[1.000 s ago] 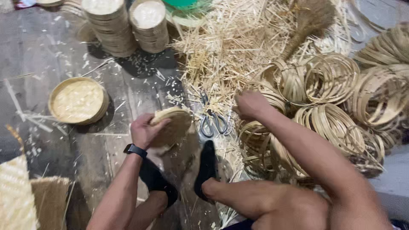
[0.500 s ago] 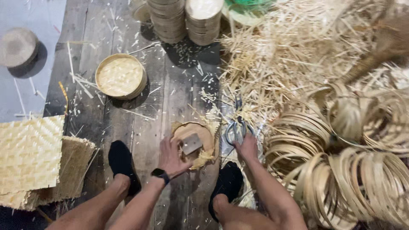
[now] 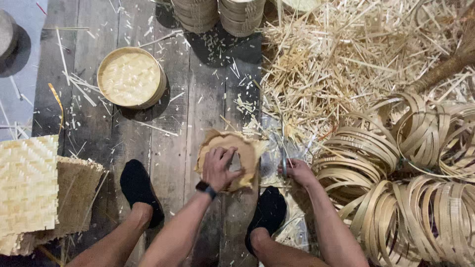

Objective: The person places a woven bamboo mat onto a circular wooden mold, fits a bamboo ring over it, and trims the overhanging material with shears.

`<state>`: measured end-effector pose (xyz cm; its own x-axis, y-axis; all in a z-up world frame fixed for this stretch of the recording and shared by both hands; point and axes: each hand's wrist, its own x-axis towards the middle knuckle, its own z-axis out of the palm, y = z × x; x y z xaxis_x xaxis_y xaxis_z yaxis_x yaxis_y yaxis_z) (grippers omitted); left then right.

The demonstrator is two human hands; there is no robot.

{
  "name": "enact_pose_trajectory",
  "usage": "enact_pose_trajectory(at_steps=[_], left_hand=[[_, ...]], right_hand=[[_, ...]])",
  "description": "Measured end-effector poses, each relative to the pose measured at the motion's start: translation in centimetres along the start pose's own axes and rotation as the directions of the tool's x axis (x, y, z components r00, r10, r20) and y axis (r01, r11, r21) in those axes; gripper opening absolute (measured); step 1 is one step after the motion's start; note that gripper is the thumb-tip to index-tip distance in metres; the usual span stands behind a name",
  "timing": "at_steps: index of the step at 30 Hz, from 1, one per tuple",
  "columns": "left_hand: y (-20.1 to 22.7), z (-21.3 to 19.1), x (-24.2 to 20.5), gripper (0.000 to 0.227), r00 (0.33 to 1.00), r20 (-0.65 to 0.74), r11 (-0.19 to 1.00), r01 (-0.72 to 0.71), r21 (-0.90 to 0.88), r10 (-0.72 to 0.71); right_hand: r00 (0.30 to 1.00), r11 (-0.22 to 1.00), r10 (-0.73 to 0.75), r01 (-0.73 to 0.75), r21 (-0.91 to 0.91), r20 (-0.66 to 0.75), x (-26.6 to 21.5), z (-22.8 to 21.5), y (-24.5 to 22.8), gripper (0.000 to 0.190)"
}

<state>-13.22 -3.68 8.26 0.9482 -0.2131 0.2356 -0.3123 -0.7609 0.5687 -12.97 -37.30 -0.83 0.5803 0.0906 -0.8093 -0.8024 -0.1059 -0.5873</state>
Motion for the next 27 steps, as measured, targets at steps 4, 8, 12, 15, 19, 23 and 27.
enact_pose_trajectory(at_steps=[4, 8, 12, 15, 19, 23, 27], left_hand=[[-1.9, 0.0, 0.7, 0.079, 0.959, 0.282, 1.000, -0.028, -0.003, 0.028], [-1.9, 0.4, 0.6, 0.093, 0.943, 0.333, 0.978, -0.091, 0.190, 0.022], [0.3, 2.1, -1.5, 0.101, 0.923, 0.078, 0.924, 0.381, -0.038, -0.377], [0.4, 3.0, -1.6, 0.091, 0.924, 0.044, 0.925, 0.380, 0.014, -0.380], [0.2, 2.8, -1.6, 0.091, 0.925, 0.079, 0.928, 0.371, 0.026, -0.372], [0.3, 2.2, -1.7, 0.088, 0.935, 0.050, 0.937, 0.350, 0.019, -0.351], [-0.3, 2.1, -1.5, 0.089, 0.937, 0.130, 0.944, 0.329, -0.013, -0.324]], right_hand=[[0.990, 0.955, -0.134, 0.118, 0.272, 0.039, -6.1, 3.5, -0.5, 0.033], [0.958, 0.964, -0.240, 0.254, 0.080, -0.159, -10.0, 7.1, -4.3, 0.025], [0.842, 0.892, -0.449, 0.401, -0.211, -0.300, -13.0, 10.1, -5.1, 0.025], [0.570, 0.618, -0.786, 0.730, -0.292, -0.238, -13.1, 13.2, -4.6, 0.029], [0.988, 0.973, 0.140, -0.149, -0.177, -0.064, -10.9, 13.3, -5.8, 0.038], [0.978, 0.975, -0.034, -0.012, -0.221, -0.205, -12.1, 11.7, -5.7, 0.032], [0.721, 0.785, -0.619, 0.588, -0.197, -0.313, -12.8, 12.0, -4.3, 0.037]])
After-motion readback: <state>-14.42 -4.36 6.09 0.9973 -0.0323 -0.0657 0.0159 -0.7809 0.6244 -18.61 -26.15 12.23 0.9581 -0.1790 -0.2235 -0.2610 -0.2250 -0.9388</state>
